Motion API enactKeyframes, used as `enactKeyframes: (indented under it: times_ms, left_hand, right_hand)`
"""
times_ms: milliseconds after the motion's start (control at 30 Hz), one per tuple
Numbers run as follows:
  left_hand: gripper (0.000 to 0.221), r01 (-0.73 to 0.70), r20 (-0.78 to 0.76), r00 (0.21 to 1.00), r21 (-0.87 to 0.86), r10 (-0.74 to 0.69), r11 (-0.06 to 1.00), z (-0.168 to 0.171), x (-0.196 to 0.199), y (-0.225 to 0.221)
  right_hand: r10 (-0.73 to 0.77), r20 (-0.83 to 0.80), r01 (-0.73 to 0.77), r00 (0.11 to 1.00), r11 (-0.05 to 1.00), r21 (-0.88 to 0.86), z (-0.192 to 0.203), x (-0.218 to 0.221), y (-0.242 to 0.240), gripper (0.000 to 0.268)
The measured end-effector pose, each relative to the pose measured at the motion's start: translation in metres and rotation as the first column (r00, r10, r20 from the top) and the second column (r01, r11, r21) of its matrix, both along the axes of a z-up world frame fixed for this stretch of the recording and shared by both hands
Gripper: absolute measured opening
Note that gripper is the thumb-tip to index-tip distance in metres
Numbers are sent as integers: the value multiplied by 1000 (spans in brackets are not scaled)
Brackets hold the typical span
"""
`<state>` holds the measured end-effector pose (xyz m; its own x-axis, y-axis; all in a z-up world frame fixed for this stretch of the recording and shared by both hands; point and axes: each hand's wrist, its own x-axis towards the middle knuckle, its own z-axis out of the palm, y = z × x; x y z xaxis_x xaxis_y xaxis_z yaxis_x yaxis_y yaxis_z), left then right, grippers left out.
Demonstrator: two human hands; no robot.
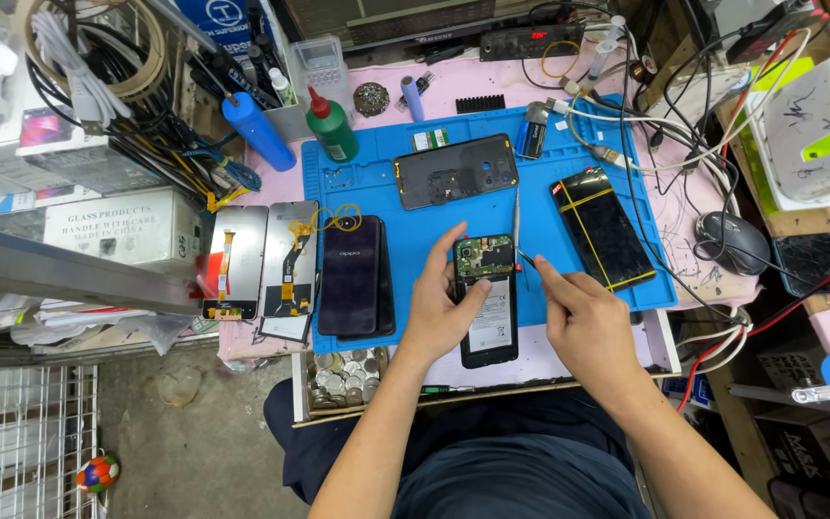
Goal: The person disassembles a mobile phone by removing screws and detached components on a workbench.
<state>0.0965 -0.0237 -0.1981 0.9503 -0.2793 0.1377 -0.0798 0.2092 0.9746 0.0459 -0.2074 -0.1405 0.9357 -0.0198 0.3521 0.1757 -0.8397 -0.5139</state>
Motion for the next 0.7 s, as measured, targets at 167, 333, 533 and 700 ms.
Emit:
enactKeyframes:
  times_ms: [167,333,533,700]
  left_hand:
    - [73,-9,14,1000,75,8,997,0,-3,-1]
    - [75,-15,58,998,168,5,986,5,-7,0]
    - [73,-45,105,994,158,28,986,7,-9,1]
    - [76,-16,12,1000,228,14,973,9,-8,2]
  right_hand:
    - [12,-13,-12,1000,998,-67,4,-1,3,39]
    - [-7,-36,-3,999,957,-289,15,-4,8,41]
    - [-35,-168,26,985,998,-56,30,-1,3,32]
    - [-29,-256,51,966,995,82,35,2,-2,31]
